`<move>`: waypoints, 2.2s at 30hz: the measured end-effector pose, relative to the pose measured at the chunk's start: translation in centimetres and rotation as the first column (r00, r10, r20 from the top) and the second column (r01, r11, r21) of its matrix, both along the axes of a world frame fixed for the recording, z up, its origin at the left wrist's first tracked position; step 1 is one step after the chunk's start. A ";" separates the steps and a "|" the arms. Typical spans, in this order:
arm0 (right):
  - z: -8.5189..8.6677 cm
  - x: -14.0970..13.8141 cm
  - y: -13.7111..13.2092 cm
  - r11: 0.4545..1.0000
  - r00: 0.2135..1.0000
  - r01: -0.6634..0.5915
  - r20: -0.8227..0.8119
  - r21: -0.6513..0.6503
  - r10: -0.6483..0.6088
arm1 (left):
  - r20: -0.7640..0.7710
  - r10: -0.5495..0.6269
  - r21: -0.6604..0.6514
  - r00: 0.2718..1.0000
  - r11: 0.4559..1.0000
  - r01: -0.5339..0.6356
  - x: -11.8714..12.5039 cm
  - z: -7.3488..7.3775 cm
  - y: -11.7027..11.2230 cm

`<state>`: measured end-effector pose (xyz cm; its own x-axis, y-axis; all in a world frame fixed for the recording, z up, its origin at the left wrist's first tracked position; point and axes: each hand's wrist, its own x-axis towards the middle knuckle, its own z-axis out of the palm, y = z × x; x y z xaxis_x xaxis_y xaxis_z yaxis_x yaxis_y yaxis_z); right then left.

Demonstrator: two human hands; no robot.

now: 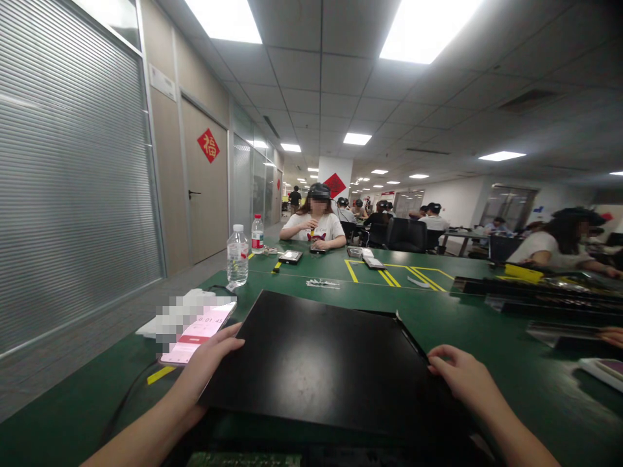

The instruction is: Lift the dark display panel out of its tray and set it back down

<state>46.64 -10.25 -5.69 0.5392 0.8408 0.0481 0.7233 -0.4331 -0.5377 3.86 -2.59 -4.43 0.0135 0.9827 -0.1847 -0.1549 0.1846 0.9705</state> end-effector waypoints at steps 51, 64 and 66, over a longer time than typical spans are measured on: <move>0.1 -0.4 0.0 1.000 0.994 0.028 -0.107 0.010 -0.027 | -0.132 -0.088 0.147 0.987 0.983 0.107 -0.8 0.5 0.3; 0.1 -0.3 0.1 0.999 0.995 0.033 -0.094 0.015 -0.032 | -0.132 -0.070 0.123 0.989 0.989 0.086 -1.0 0.4 0.4; 0.1 -0.3 0.1 0.999 0.994 0.030 -0.105 0.012 -0.028 | -0.102 -0.076 0.067 0.992 0.994 0.083 -0.9 0.4 0.3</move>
<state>46.36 -10.17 -5.59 0.5661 0.8244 0.0015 0.6501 -0.4453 -0.6157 2.97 -2.26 -4.07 0.0769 0.9899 -0.1192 -0.0453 0.1229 0.9914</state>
